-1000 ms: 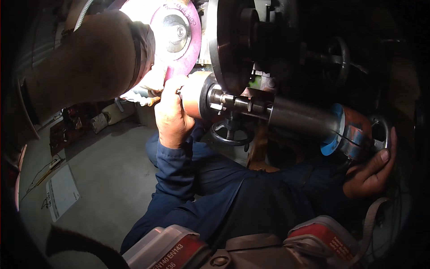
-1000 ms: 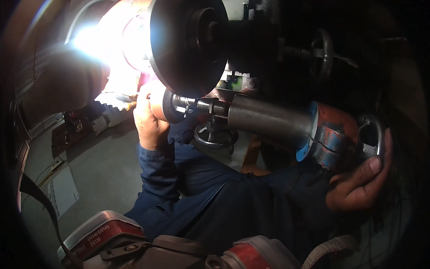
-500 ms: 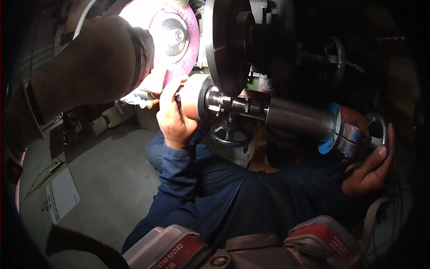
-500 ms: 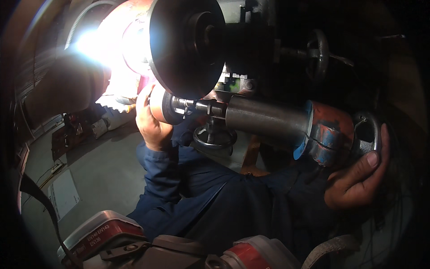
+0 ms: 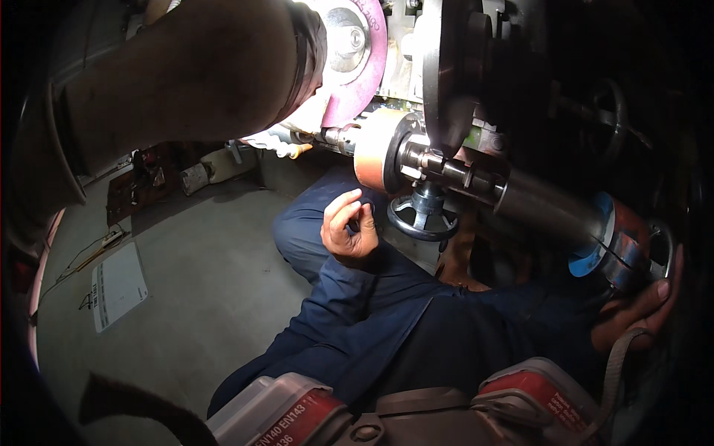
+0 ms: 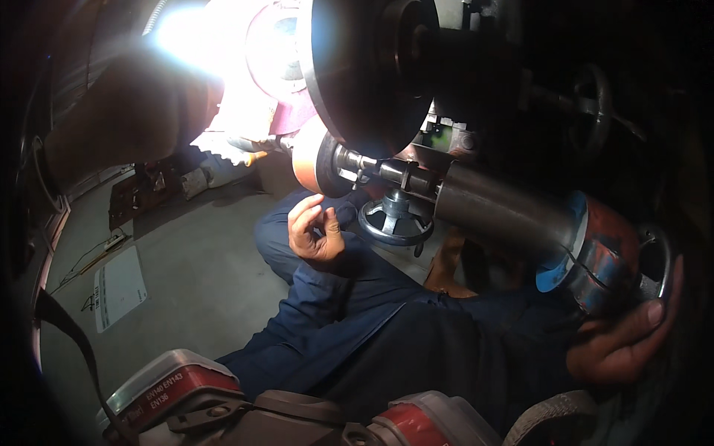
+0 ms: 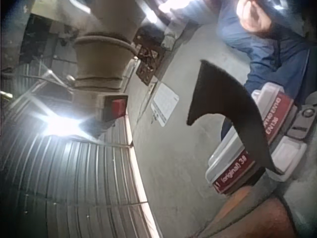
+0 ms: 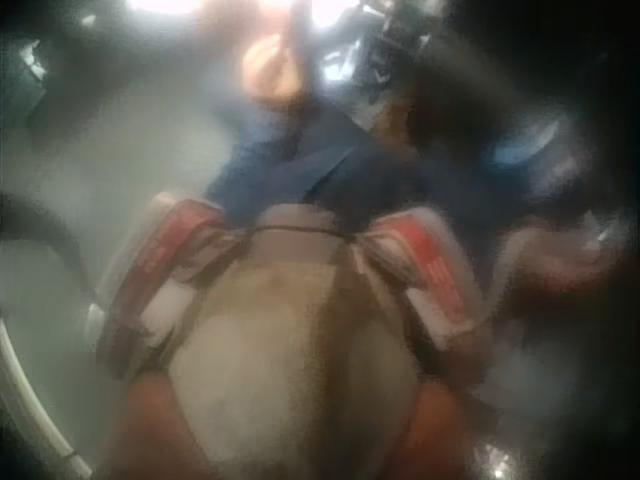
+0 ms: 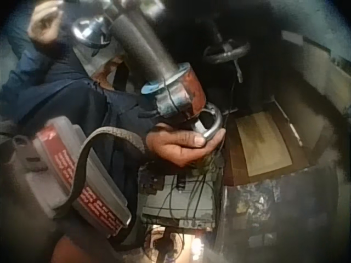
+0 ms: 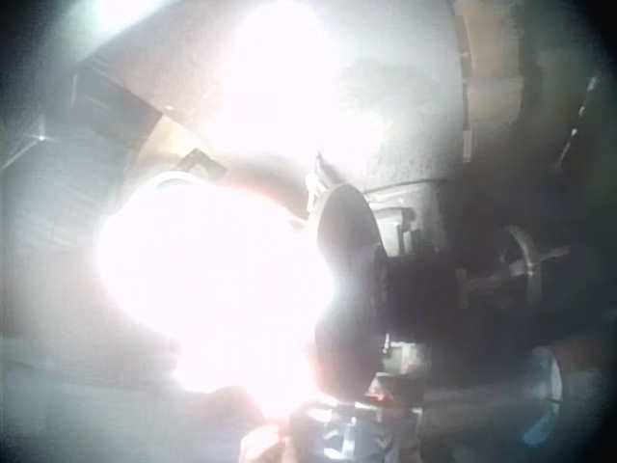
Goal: The person sharpens a metal tool by placing it against a rotating grinding wheel on a lathe-like machine, turning the tool and adjusting its position against the wheel while seated on the floor.
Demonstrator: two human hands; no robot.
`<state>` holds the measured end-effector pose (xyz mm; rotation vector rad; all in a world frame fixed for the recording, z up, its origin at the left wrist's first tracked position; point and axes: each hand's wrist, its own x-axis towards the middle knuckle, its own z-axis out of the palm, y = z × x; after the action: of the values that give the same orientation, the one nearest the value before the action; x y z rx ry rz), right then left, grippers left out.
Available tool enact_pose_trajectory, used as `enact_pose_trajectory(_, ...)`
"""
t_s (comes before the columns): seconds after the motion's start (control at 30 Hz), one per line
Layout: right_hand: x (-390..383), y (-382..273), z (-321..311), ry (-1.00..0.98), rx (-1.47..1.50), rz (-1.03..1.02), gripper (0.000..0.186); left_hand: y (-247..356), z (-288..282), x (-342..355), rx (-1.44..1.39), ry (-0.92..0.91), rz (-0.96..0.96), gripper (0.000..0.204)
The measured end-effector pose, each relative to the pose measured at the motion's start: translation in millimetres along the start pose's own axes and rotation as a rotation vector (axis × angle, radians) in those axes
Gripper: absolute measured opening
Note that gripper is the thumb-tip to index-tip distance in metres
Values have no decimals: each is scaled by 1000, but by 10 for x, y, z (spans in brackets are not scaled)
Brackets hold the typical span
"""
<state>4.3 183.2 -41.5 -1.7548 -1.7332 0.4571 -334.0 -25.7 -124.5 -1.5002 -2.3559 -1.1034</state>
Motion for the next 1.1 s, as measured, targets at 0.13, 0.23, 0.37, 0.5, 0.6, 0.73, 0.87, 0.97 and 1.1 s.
enact_pose_trajectory(0.13,103,-63,-26,-90,125,-7,44,-119,-153,23,74,-112,-30,25)
enact_pose_trajectory(0.23,177,-179,-68,-175,112,99,43,-166,-337,144,167,-131,39,23)
enact_pose_trajectory(0.37,221,-147,-65,-179,0,65,43,-214,-704,247,383,-112,-123,18)
enact_pose_trajectory(0.5,182,-170,-58,-136,45,75,43,-480,-1077,320,639,-98,-55,15)
enact_pose_trajectory(0.6,122,11,-50,-104,66,45,42,-675,-1120,257,513,-33,-245,16)
enact_pose_trajectory(0.73,88,118,-64,-74,-53,-128,43,-641,-1079,255,527,-44,-290,17)
enact_pose_trajectory(0.87,-2,118,79,92,-234,-226,45,-664,-1060,276,483,-26,-298,17)
enact_pose_trajectory(0.97,-23,196,109,190,-264,-303,45,-680,-1079,275,486,-31,-294,13)
enact_pose_trajectory(1.1,-24,306,153,291,-306,-377,46,-651,-1106,272,466,-27,-316,13)
